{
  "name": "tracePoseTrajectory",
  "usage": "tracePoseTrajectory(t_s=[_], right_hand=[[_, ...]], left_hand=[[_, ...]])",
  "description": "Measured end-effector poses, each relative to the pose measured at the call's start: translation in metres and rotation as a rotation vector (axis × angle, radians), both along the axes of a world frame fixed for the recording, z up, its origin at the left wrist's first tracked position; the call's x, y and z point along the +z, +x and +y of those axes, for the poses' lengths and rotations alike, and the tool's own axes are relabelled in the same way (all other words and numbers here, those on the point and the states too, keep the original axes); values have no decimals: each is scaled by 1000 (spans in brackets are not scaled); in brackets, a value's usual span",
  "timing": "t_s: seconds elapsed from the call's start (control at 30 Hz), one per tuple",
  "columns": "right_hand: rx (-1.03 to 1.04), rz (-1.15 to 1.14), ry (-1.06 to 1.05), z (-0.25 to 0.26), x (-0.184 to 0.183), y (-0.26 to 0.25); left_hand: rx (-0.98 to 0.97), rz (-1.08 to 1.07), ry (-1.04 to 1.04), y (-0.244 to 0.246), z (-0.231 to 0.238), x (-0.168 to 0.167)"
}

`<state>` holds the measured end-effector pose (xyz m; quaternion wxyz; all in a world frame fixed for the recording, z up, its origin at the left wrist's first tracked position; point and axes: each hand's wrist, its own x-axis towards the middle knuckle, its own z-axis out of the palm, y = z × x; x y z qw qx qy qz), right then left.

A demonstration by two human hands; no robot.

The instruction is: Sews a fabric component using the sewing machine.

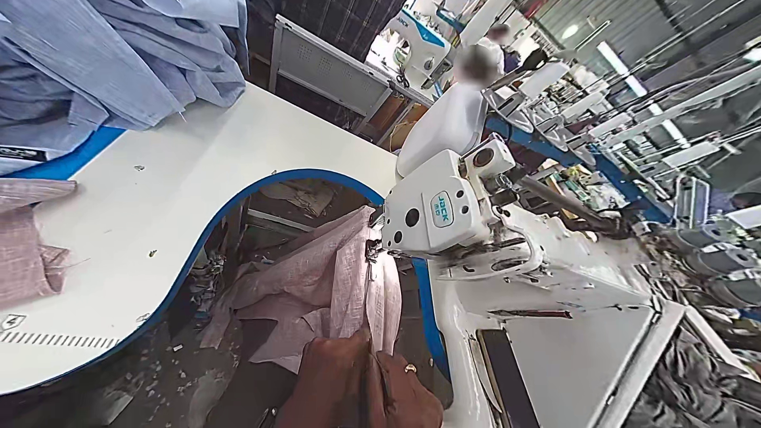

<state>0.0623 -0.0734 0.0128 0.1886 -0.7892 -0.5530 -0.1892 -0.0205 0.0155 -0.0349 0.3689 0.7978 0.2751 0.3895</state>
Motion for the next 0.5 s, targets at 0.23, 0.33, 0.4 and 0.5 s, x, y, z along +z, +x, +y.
tracePoseTrajectory(t_s=[0.23,0.33,0.4,0.5], right_hand=[[0,84,-201,-9,21,-4],[5,124,-496,-11,41,-2],[43,196,-717,-12,59,5],[210,280,-929,-20,75,20]], left_hand=[[-54,-12,-13,-1,6,2],[-52,-32,-29,1,7,-1],[-47,-48,-56,1,10,-1],[-44,-70,-72,4,6,-2]])
